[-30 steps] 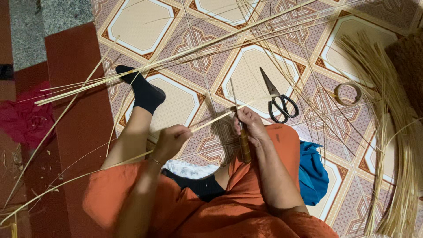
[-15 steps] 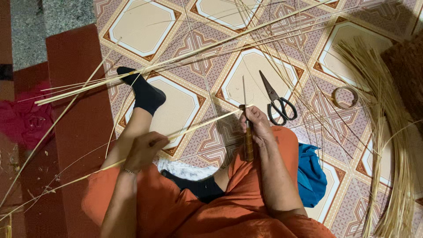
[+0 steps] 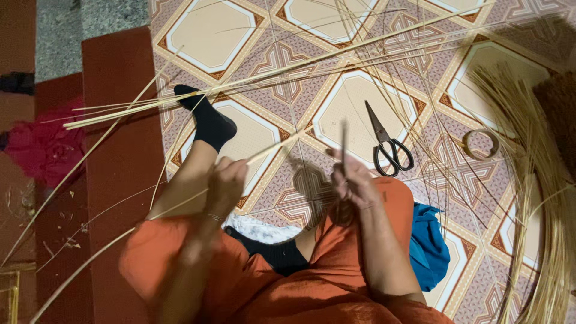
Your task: The person sits on the floor and uses a knife to split long bamboo strips into thinner pieces. They hold the strips with one hand and carefully shave or split them with the knife in the other hand.
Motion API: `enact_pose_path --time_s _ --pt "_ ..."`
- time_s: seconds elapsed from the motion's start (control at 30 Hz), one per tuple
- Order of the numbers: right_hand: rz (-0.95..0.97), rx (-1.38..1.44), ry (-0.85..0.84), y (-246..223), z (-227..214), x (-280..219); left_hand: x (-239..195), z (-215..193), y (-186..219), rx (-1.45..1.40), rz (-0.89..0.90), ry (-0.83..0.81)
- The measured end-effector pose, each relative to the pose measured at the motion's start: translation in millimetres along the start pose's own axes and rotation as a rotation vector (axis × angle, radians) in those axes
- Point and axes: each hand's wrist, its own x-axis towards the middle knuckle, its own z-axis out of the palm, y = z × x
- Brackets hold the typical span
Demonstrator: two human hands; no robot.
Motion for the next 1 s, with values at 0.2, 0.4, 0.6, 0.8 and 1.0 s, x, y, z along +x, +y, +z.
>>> enact_pose_path --time_s 0.2,0.4,0.6,0.8,1.0 --pt "0.214 -0.168 0.074 22 37 10 18 26 53 -0.435 -0.067 0.016" --pt "0.205 -0.235 0.093 31 43 12 24 24 77 -0.698 -0.159 -0.010" --pt "0.149 -0.248 0.158 37 35 12 18 29 63 -0.672 -0.281 -0.238" --pt "-0.014 -0.229 0.302 8 23 10 2 -5 18 -0.557 -0.162 -0.147" --pt "-0.035 -0.173 0.242 -3 37 8 1 -19 24 -0.597 -0.324 -0.195"
